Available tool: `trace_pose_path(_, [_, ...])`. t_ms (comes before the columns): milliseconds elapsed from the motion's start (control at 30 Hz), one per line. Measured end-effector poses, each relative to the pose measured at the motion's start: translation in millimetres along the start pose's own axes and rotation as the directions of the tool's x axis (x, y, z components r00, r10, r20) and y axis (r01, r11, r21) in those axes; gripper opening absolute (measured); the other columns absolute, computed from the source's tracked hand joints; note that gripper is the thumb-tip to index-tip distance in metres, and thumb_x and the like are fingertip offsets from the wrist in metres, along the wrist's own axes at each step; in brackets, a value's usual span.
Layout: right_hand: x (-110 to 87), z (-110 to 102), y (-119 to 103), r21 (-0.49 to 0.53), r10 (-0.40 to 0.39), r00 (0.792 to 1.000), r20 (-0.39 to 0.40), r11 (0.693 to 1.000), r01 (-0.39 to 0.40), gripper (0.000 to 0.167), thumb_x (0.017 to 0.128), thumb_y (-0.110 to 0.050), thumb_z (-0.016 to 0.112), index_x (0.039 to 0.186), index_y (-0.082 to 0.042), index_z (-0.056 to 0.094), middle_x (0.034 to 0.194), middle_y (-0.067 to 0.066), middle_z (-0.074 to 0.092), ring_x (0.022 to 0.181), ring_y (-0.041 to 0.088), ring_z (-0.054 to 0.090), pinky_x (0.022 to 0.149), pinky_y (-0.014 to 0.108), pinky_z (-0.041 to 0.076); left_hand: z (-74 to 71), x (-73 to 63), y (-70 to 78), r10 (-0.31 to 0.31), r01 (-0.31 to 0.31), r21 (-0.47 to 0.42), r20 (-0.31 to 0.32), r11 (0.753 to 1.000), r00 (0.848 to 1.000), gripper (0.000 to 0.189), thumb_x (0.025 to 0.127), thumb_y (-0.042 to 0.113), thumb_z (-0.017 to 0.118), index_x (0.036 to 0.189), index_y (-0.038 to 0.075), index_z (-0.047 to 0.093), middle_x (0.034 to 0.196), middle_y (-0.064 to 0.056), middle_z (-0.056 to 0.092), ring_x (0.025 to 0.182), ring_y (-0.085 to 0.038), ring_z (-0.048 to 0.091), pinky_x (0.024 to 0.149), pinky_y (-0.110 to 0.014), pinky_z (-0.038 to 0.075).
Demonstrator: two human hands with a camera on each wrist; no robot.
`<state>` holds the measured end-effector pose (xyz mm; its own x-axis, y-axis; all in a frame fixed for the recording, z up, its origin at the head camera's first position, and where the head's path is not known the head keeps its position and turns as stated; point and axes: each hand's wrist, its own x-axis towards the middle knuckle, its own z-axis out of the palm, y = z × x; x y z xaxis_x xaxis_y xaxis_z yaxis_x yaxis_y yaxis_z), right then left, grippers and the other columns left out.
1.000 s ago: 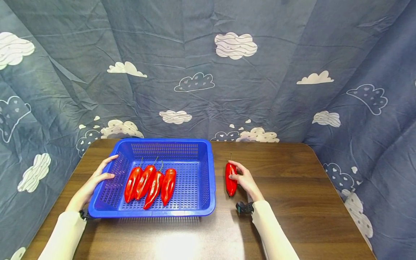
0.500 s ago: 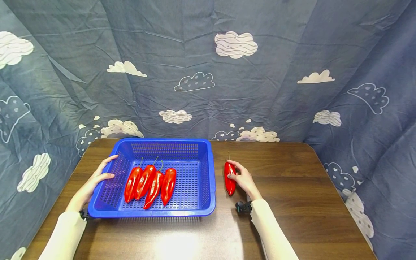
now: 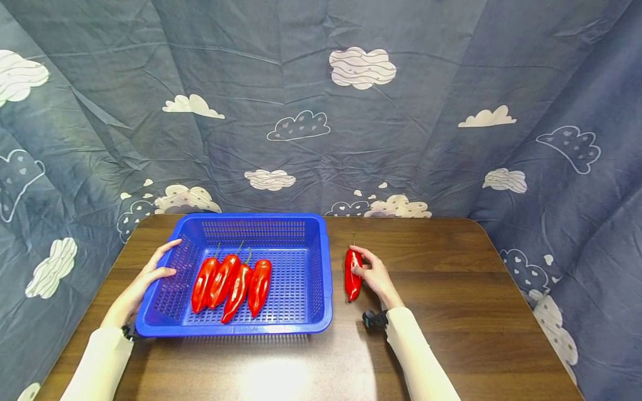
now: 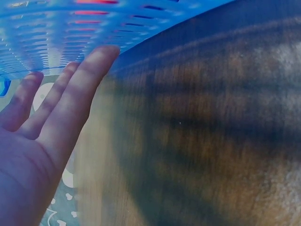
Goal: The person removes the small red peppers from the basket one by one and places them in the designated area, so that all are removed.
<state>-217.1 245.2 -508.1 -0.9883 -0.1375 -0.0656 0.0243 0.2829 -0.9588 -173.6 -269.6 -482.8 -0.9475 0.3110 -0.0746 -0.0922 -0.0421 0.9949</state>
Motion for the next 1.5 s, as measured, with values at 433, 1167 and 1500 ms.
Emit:
trace_pose_path(433, [-3.6,-6,-5,-0.003,-0.027,0.999,-0.024,1.0,0.027,0.051,0.087,0.009,0.055,0.137,0.004,0.044,0.129,0.034,0.043,0.093,0.032,0.06,0.071,0.035,0.054,0.2,1.0,-0.9,-0.003,0.003,-0.008,0.006,1.0,1.0,0.063,0.097,0.007,0.04,0.152,0.03,0.018,0.145,-0.018,0.017,0.113,-0.027,0.046,0.082,-0.045,0.048])
trace_pose_path(1167, [-13.5,-15,-30,-0.01,-0.027,0.997,-0.078,1.0,0.027,0.051,0.088,0.006,0.054,0.137,0.005,0.043,0.122,0.035,0.048,0.09,0.031,0.062,0.074,0.049,0.052,-2.2,0.3,-0.1,0.015,-0.014,-0.029,0.033,0.999,0.999,0.063,0.097,0.005,0.04,0.151,0.029,0.02,0.141,-0.019,0.02,0.109,-0.027,0.051,0.08,-0.045,0.05])
trace_pose_path(1500, [-13.8,-3,-61,0.037,-0.062,0.997,-0.037,0.997,0.063,0.048,0.089,0.005,0.055,0.136,0.003,0.046,0.12,0.034,0.052,0.092,0.029,0.062,0.077,0.048,0.052,-2.0,0.5,0.7,0.016,-0.015,-0.015,0.032,1.0,0.999,0.063,0.097,0.005,0.04,0.151,0.028,0.018,0.142,-0.021,0.018,0.109,-0.028,0.05,0.079,-0.046,0.049])
